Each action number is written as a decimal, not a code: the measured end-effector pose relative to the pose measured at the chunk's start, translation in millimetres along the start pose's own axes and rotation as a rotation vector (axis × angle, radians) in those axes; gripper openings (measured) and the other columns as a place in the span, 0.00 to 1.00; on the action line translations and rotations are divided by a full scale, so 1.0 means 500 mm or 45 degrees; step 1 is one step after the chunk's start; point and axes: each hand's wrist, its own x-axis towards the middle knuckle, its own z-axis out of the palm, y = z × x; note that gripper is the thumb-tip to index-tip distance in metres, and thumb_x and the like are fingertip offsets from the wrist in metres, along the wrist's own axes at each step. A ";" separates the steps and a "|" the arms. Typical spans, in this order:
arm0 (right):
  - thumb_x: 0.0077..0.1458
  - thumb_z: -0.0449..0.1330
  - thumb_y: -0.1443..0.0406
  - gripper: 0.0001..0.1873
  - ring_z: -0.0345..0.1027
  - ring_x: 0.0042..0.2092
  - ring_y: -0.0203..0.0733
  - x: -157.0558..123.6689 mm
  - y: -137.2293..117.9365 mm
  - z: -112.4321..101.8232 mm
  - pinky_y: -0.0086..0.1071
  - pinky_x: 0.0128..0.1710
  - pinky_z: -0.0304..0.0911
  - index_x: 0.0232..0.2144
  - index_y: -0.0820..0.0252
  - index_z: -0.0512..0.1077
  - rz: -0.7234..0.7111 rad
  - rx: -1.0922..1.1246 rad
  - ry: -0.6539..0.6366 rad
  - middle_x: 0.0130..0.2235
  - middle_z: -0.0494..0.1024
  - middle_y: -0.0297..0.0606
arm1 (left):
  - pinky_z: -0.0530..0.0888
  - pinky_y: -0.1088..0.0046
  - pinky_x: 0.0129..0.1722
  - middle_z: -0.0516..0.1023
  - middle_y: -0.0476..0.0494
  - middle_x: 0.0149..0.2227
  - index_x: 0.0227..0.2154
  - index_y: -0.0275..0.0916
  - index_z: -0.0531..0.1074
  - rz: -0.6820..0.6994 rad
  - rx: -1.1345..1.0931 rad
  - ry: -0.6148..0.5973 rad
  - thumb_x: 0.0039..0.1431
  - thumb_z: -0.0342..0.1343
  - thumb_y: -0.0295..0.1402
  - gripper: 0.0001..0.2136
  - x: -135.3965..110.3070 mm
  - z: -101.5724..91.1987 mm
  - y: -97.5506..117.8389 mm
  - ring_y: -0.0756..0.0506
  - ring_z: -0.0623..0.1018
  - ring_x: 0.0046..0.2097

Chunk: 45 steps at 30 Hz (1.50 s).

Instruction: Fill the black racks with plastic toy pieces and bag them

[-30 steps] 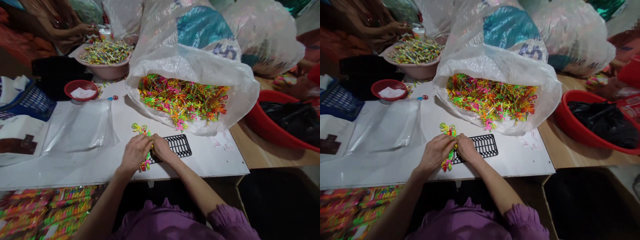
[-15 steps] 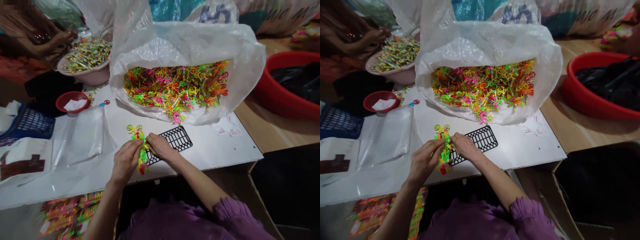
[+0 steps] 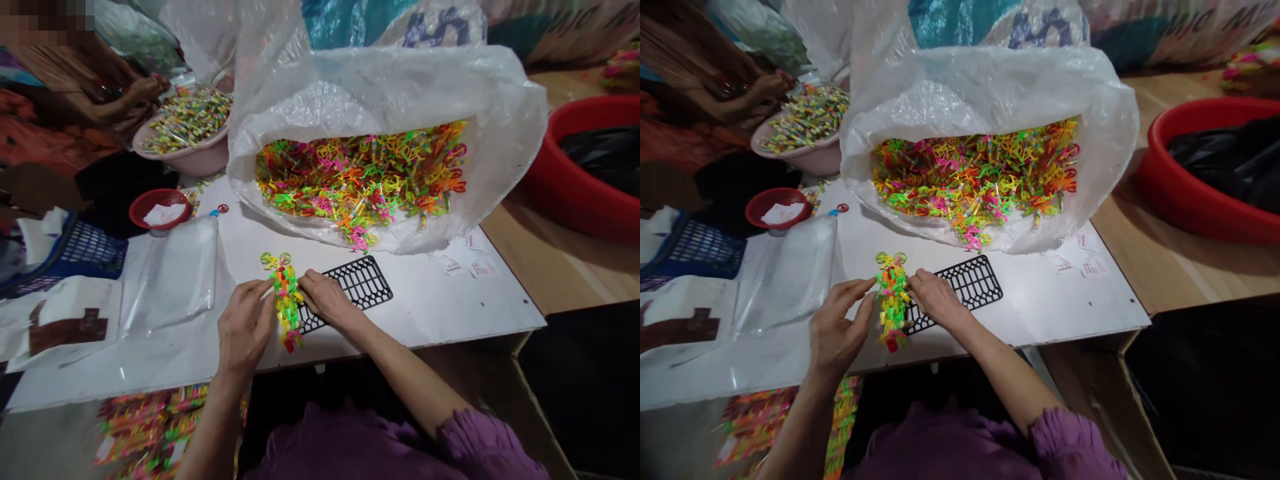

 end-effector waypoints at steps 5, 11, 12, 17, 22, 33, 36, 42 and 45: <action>0.62 0.46 0.63 0.10 0.62 0.38 0.37 0.002 -0.004 0.002 0.28 0.35 0.56 0.40 0.60 0.65 0.049 -0.001 -0.030 0.38 0.67 0.38 | 0.70 0.68 0.44 0.74 0.43 0.37 0.41 0.38 0.71 0.117 0.034 -0.104 0.58 0.52 0.34 0.10 0.009 0.015 -0.006 0.46 0.72 0.41; 0.62 0.45 0.63 0.11 0.62 0.37 0.38 0.001 -0.007 -0.004 0.28 0.35 0.56 0.40 0.61 0.64 0.008 -0.055 -0.106 0.38 0.67 0.39 | 0.70 0.69 0.42 0.74 0.44 0.34 0.40 0.38 0.72 0.162 -0.070 -0.160 0.60 0.50 0.32 0.09 0.008 0.025 -0.013 0.46 0.72 0.40; 0.62 0.45 0.63 0.11 0.62 0.37 0.38 0.000 -0.007 -0.004 0.28 0.35 0.56 0.40 0.61 0.64 -0.007 -0.064 -0.119 0.38 0.67 0.40 | 0.70 0.69 0.42 0.74 0.44 0.35 0.40 0.38 0.72 0.163 -0.099 -0.175 0.60 0.49 0.32 0.09 0.007 0.022 -0.014 0.47 0.72 0.40; 0.62 0.46 0.63 0.10 0.62 0.36 0.38 0.004 0.001 -0.003 0.28 0.33 0.55 0.38 0.62 0.65 -0.050 -0.085 -0.096 0.37 0.68 0.39 | 0.70 0.69 0.43 0.74 0.44 0.35 0.41 0.39 0.72 0.218 -0.166 -0.206 0.60 0.49 0.31 0.09 0.002 0.012 -0.025 0.47 0.71 0.40; 0.60 0.50 0.64 0.07 0.62 0.37 0.37 0.007 0.006 -0.006 0.27 0.34 0.55 0.37 0.62 0.65 -0.083 -0.008 -0.110 0.36 0.68 0.38 | 0.70 0.70 0.43 0.74 0.45 0.36 0.41 0.39 0.72 0.264 -0.180 -0.198 0.60 0.50 0.30 0.09 0.004 0.013 -0.032 0.48 0.72 0.41; 0.62 0.46 0.63 0.10 0.62 0.36 0.37 0.001 -0.001 -0.012 0.27 0.34 0.55 0.37 0.62 0.65 -0.099 -0.003 -0.090 0.36 0.67 0.38 | 0.70 0.68 0.45 0.73 0.44 0.38 0.42 0.39 0.71 0.197 -0.176 -0.214 0.62 0.47 0.31 0.10 0.000 0.015 -0.025 0.47 0.71 0.43; 0.62 0.46 0.62 0.11 0.62 0.36 0.37 0.005 -0.001 -0.016 0.28 0.35 0.56 0.38 0.63 0.65 -0.093 -0.025 -0.132 0.36 0.67 0.39 | 0.70 0.67 0.45 0.73 0.44 0.38 0.43 0.40 0.70 0.162 -0.154 -0.202 0.62 0.46 0.32 0.11 -0.002 0.019 -0.022 0.47 0.71 0.42; 0.62 0.46 0.63 0.10 0.62 0.35 0.37 0.010 0.009 -0.017 0.28 0.34 0.55 0.37 0.62 0.64 -0.133 -0.004 -0.159 0.35 0.67 0.38 | 0.70 0.68 0.45 0.73 0.43 0.38 0.44 0.38 0.69 0.134 -0.049 -0.141 0.62 0.46 0.29 0.11 -0.005 0.035 -0.010 0.47 0.71 0.42; 0.63 0.45 0.63 0.11 0.62 0.34 0.36 0.009 0.013 -0.018 0.27 0.34 0.55 0.36 0.62 0.65 -0.151 0.043 -0.128 0.34 0.67 0.37 | 0.70 0.69 0.45 0.74 0.43 0.37 0.44 0.37 0.69 0.140 0.016 -0.065 0.61 0.47 0.28 0.11 -0.009 0.044 -0.004 0.47 0.71 0.42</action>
